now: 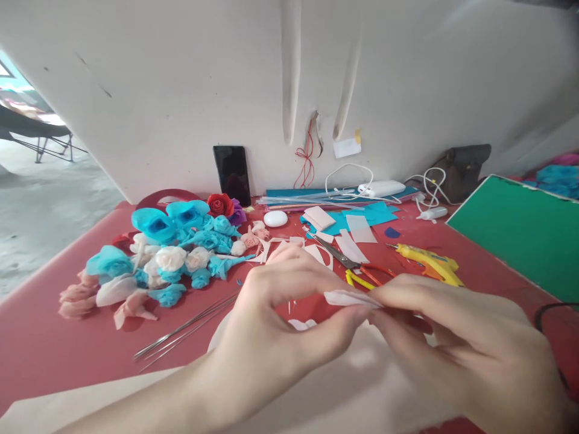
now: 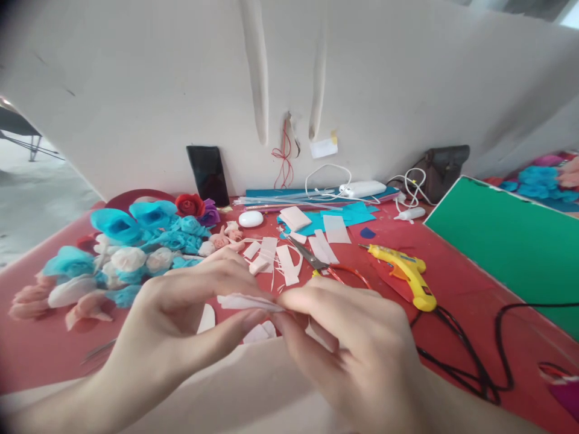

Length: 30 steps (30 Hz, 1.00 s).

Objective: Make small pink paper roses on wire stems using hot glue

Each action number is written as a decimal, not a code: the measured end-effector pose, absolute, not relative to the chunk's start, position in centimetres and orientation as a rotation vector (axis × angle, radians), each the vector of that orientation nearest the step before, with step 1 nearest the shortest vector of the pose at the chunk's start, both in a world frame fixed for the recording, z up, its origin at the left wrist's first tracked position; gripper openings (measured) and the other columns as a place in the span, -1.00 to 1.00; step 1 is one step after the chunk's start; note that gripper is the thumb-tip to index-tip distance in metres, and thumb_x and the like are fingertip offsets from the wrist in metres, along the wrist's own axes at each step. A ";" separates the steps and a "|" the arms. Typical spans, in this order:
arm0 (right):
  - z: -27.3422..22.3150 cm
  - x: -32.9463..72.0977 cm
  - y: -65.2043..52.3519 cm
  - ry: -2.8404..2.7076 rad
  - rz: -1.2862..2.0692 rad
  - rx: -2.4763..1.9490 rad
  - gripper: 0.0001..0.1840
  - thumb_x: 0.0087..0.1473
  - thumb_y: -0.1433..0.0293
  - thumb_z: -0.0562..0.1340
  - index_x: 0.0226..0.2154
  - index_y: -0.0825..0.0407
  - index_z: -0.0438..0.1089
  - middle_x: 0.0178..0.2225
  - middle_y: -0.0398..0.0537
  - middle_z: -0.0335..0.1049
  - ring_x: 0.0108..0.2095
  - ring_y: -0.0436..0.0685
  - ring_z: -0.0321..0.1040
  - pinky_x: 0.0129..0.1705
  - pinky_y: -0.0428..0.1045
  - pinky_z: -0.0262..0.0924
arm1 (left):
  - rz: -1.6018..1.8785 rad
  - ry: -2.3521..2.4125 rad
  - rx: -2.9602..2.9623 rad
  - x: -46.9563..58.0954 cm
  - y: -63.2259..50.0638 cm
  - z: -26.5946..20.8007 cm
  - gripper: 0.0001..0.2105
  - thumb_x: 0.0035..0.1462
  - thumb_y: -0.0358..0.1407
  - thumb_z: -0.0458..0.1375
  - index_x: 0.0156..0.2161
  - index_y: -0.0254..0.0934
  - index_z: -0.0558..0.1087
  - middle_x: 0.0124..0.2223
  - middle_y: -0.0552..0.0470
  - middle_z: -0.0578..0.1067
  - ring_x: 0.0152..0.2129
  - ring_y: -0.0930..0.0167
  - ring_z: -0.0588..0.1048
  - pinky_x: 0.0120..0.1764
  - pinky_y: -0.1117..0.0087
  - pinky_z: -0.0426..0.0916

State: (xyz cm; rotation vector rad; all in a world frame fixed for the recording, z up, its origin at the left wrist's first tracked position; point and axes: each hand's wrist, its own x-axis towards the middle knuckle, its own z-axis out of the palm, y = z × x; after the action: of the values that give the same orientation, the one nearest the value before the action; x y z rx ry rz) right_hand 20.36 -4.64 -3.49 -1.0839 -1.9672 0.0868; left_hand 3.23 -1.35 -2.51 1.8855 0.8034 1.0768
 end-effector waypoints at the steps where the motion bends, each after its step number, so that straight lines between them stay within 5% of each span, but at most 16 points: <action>1: -3.5 20.4 -4.7 -1.975 0.057 -1.098 -0.93 0.13 0.41 0.15 -0.36 -0.06 0.20 -0.53 -0.24 0.34 -0.59 -0.12 0.25 -0.57 -0.17 0.07 | 1.076 0.803 1.886 3.2 -1.3 -2.5 -0.92 0.01 -0.43 0.21 -0.41 -0.21 0.53 -0.46 0.17 0.55 -0.47 0.48 0.44 -0.29 0.46 0.30; 30: -3.1 21.3 -4.6 -2.047 0.031 -1.145 -0.95 0.07 0.44 0.17 -0.39 -0.04 0.28 -0.53 -0.32 0.34 -0.62 -0.17 0.15 -0.49 -0.22 0.10 | 1.062 0.887 1.906 3.6 -1.4 -3.6 -0.91 0.00 -0.40 0.18 -0.49 -0.22 0.45 -0.51 0.17 0.47 -0.50 0.49 0.40 -0.30 0.42 0.29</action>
State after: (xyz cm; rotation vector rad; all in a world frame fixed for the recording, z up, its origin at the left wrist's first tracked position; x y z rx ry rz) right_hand 21.26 -4.59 -3.07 -1.1451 -2.0469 0.0312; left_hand 3.58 -1.41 -3.64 1.9056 0.8869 1.0616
